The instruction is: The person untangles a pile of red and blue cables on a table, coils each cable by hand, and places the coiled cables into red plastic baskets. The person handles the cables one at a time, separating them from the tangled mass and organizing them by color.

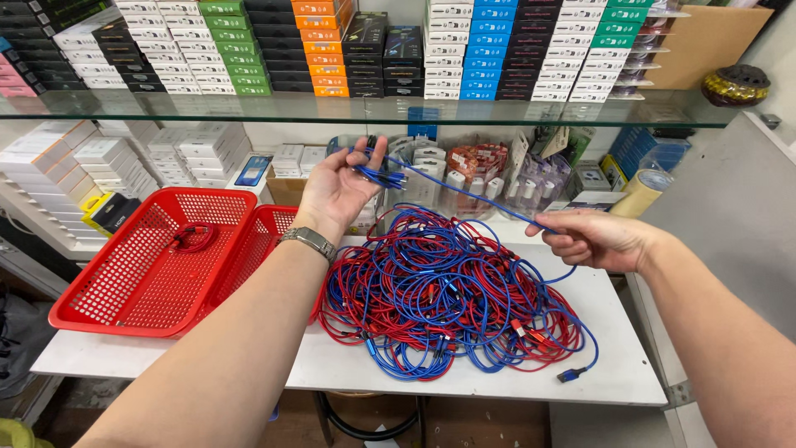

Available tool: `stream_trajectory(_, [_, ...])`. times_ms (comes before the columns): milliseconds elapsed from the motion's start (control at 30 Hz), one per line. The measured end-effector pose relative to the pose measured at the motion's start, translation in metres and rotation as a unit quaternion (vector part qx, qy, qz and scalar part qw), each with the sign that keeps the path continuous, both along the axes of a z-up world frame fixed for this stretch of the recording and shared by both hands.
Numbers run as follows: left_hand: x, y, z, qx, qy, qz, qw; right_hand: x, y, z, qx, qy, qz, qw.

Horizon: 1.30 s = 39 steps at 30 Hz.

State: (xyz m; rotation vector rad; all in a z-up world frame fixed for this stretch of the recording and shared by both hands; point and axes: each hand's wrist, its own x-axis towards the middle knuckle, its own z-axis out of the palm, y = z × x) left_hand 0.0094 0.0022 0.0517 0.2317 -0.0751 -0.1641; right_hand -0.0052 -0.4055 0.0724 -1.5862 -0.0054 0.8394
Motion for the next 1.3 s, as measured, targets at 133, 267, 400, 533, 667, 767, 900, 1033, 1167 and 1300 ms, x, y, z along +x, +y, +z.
stream_trajectory(133, [0.003,0.005,-0.01,0.012,0.097,0.071,0.993,0.0,-0.007,-0.014,-0.103,0.002,0.002,0.995])
stream_trajectory(267, [0.004,-0.008,-0.01,0.065,0.114,0.111,0.985,-0.013,0.006,-0.021,-0.035,0.017,-0.011,0.999])
stream_trajectory(400, [0.007,-0.051,-0.003,0.318,0.04,0.073,0.945,-0.019,0.043,-0.014,0.048,-0.027,0.018,0.998])
stream_trajectory(533, [0.007,-0.105,-0.011,0.582,-0.09,0.002,0.808,-0.014,0.092,-0.01,0.038,-0.115,0.054,0.991])
stream_trajectory(667, [0.008,-0.107,-0.017,0.72,-0.165,-0.013,0.674,-0.016,0.106,0.001,0.081,-0.105,0.071,0.989])
stream_trajectory(767, [0.013,-0.082,-0.011,0.751,-0.16,0.034,0.64,-0.028,0.102,0.015,0.05,-0.076,0.09,0.992])
stream_trajectory(900, [0.024,-0.062,0.003,0.739,-0.105,0.119,0.655,-0.048,0.102,0.018,-0.044,-0.009,0.102,0.994])
stream_trajectory(1033, [0.03,-0.042,0.013,0.731,-0.129,0.293,0.603,-0.054,0.098,0.007,-0.015,-0.107,0.252,0.962])
stream_trajectory(1167, [0.03,-0.014,0.009,0.739,-0.023,0.336,0.584,-0.043,0.065,0.007,0.162,-0.089,0.139,0.973])
stream_trajectory(1300, [0.027,0.003,-0.003,0.721,0.024,0.324,0.612,-0.037,0.04,0.013,0.235,-0.079,0.027,0.968])
